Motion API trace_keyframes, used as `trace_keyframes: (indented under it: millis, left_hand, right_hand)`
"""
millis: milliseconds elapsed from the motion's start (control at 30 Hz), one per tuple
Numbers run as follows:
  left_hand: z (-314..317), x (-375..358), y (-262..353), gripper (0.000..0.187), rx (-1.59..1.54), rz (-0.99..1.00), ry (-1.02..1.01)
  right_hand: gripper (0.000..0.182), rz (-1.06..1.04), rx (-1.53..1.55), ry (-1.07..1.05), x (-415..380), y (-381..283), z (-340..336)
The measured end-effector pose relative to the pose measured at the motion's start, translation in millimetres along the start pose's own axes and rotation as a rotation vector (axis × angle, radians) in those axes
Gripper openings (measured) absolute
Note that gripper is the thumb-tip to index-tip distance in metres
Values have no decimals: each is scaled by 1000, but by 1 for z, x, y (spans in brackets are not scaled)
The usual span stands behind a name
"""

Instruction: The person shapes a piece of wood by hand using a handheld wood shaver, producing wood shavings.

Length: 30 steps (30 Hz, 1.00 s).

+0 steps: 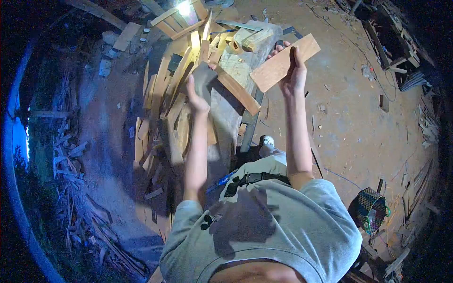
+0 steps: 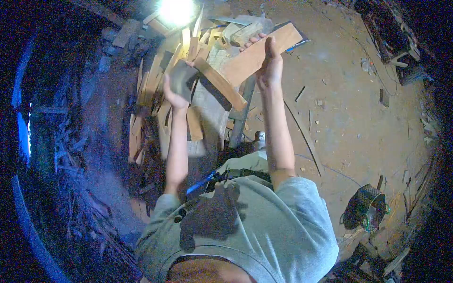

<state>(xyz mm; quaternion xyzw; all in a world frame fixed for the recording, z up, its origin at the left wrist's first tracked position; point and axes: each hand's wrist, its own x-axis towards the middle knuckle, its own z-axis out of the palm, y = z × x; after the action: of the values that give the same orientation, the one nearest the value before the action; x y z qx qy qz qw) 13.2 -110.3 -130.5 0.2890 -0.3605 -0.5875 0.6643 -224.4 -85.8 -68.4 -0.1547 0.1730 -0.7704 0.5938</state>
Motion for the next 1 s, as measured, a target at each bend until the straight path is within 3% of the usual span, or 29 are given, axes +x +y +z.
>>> trace_keyframes:
  millis: [33, 100, 167, 233, 267, 300, 400, 433, 500, 533, 567, 633, 667, 700, 767, 833, 900, 933, 1000]
  left_hand:
    - [16, -10, 10, 46, -4, -2, -1]
    - [63, -39, 43, 54, 218, 234, -188]
    - [63, -54, 43, 54, 184, 237, -155]
    - [70, -66, 47, 54, 231, 376, -123]
    - [77, -74, 57, 58, 491, 370, -216]
    - [75, -79, 56, 58, 492, 368, -209]
    - [66, -91, 45, 65, -399, -159, 501]
    - [63, -94, 37, 65, -400, -159, 505]
    - [65, -99, 29, 69, 140, 368, -160]
    - [71, -105, 36, 73, -311, -62, 471]
    - [75, -104, 37, 73, -310, -60, 473]
    - [86, -103, 34, 76, 229, 601, -88]
    - [121, -106, 64, 84, 502, 553, -65]
    - [124, -105, 63, 84, 503, 554, -64]
    - [128, -101, 60, 84, 429, 616, -16]
    - [121, -101, 53, 82, 400, 551, 79]
    - [117, -95, 46, 69, 199, 607, 50]
    - [107, -90, 44, 65, 207, 731, 182]
    - [118, -91, 46, 65, 144, 661, 180]
  right_hand:
    - [36, -9, 9, 5, -3, 0, 5]
    - [38, 2, -8, 25, -9, 0, 21]
    - [38, -16, -6, -29, -16, 0, 34]
    - [38, -32, -44, 15, -27, 1, 53]
    - [39, -35, -21, 8, -30, 3, 58]
    - [40, -39, 3, 1, -33, 5, 62]
    - [38, -33, 105, -118, -43, 8, 73]
    - [39, -45, 140, -181, -47, 8, 77]
    - [39, -67, 120, -158, -52, 7, 81]
    - [39, -93, 101, -137, -54, 7, 83]
    - [39, -90, 102, -137, -55, 7, 86]
    - [46, -130, 128, -100, -58, 6, 91]
    - [45, -146, 129, -97, -60, 6, 94]
    - [45, -145, 129, -98, -62, 7, 94]
    - [43, -206, 203, -83, -65, 12, 96]
    - [41, -188, 191, -169, -79, 17, 97]
    - [39, -170, 181, -257, -81, 20, 105]
    - [40, -191, 209, -190, -78, 18, 114]
    - [41, -272, 176, -135, -65, 21, 120]
